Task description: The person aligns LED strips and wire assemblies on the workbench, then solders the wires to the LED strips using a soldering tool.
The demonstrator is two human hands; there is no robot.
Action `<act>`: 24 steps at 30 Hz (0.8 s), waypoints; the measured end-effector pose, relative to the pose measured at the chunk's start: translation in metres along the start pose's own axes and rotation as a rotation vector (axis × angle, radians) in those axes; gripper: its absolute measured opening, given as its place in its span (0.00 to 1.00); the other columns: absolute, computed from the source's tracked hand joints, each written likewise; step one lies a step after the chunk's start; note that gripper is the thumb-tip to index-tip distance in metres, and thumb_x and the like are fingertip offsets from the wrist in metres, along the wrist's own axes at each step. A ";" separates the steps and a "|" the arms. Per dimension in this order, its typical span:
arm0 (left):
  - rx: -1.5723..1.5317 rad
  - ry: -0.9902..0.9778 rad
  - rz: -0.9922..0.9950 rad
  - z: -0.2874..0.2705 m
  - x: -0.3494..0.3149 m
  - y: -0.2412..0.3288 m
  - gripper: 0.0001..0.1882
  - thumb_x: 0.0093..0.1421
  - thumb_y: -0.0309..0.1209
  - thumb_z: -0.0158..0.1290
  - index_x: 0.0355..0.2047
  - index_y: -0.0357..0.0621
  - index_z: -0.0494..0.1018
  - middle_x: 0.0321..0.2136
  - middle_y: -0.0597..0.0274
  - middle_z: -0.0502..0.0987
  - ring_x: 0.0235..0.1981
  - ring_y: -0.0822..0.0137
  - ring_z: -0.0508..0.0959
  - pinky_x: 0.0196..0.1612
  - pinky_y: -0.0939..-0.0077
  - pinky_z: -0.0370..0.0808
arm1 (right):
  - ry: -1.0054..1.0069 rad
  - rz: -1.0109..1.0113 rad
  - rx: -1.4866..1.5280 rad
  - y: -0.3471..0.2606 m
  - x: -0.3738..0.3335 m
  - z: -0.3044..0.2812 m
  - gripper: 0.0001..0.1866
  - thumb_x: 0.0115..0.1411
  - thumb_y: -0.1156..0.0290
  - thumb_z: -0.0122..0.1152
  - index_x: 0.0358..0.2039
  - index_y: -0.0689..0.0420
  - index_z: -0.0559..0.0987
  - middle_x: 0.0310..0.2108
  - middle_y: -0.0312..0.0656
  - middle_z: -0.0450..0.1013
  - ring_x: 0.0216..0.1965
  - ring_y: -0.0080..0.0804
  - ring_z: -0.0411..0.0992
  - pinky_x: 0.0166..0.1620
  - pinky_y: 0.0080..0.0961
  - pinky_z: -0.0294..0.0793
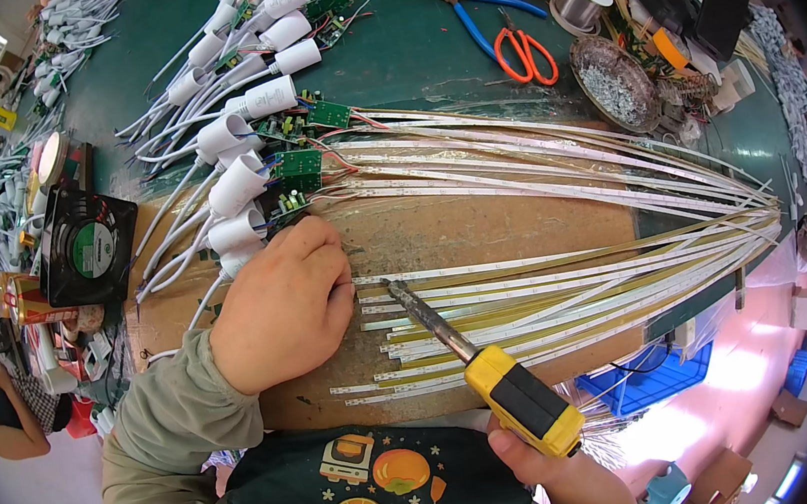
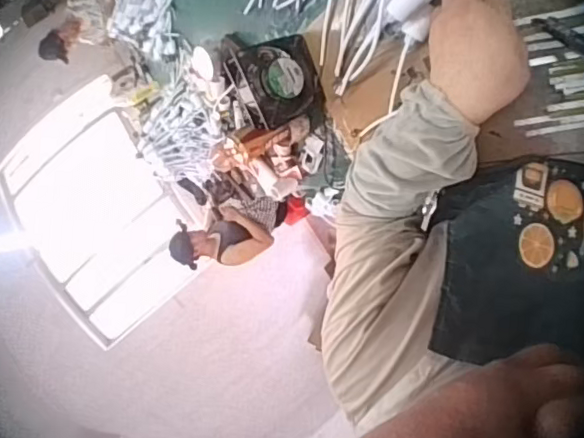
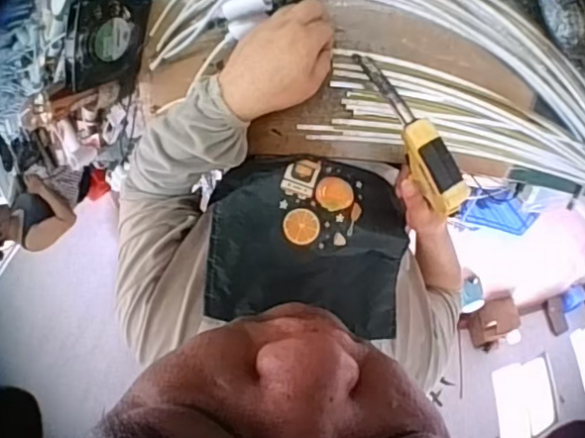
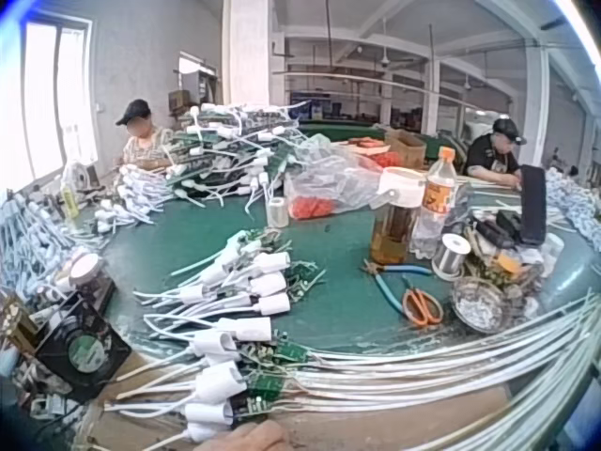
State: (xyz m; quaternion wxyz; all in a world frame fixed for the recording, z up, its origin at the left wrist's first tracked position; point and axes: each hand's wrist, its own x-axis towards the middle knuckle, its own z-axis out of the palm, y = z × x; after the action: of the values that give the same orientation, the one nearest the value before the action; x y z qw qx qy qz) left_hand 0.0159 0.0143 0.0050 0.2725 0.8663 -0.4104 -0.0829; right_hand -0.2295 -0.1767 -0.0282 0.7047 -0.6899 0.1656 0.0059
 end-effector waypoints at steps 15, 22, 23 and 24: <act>-0.086 -0.007 0.034 -0.002 -0.001 -0.007 0.04 0.50 0.24 0.54 0.25 0.37 0.71 0.32 0.53 0.69 0.34 0.52 0.72 0.38 0.64 0.71 | 0.011 0.012 0.038 -0.007 0.003 0.003 0.18 0.55 0.64 0.61 0.39 0.63 0.70 0.19 0.36 0.67 0.19 0.24 0.64 0.24 0.21 0.64; -0.144 -0.043 -0.009 -0.009 -0.001 -0.011 0.05 0.51 0.25 0.55 0.28 0.38 0.72 0.33 0.53 0.71 0.34 0.52 0.74 0.37 0.64 0.72 | 0.011 0.027 0.057 -0.013 0.005 0.004 0.06 0.55 0.70 0.59 0.30 0.58 0.73 0.20 0.32 0.67 0.22 0.23 0.65 0.25 0.21 0.62; -0.144 -0.043 -0.010 -0.009 -0.001 -0.011 0.05 0.51 0.25 0.55 0.28 0.38 0.72 0.33 0.53 0.71 0.34 0.52 0.74 0.37 0.64 0.72 | 0.011 0.027 0.057 -0.014 0.005 0.005 0.06 0.55 0.70 0.59 0.30 0.58 0.73 0.20 0.32 0.67 0.22 0.23 0.65 0.25 0.21 0.62; -0.143 -0.036 -0.008 -0.009 -0.002 -0.011 0.05 0.51 0.24 0.55 0.28 0.37 0.72 0.33 0.53 0.71 0.34 0.52 0.74 0.37 0.64 0.72 | 0.014 0.036 0.067 -0.015 0.005 0.005 0.06 0.55 0.70 0.59 0.30 0.58 0.73 0.20 0.32 0.66 0.22 0.23 0.64 0.25 0.21 0.62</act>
State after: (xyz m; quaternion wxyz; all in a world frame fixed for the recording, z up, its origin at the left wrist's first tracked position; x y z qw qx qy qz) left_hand 0.0258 0.0249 0.0066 0.3257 0.8446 -0.4050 -0.1287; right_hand -0.2200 -0.1735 -0.0145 0.7261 -0.6627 0.1832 0.0080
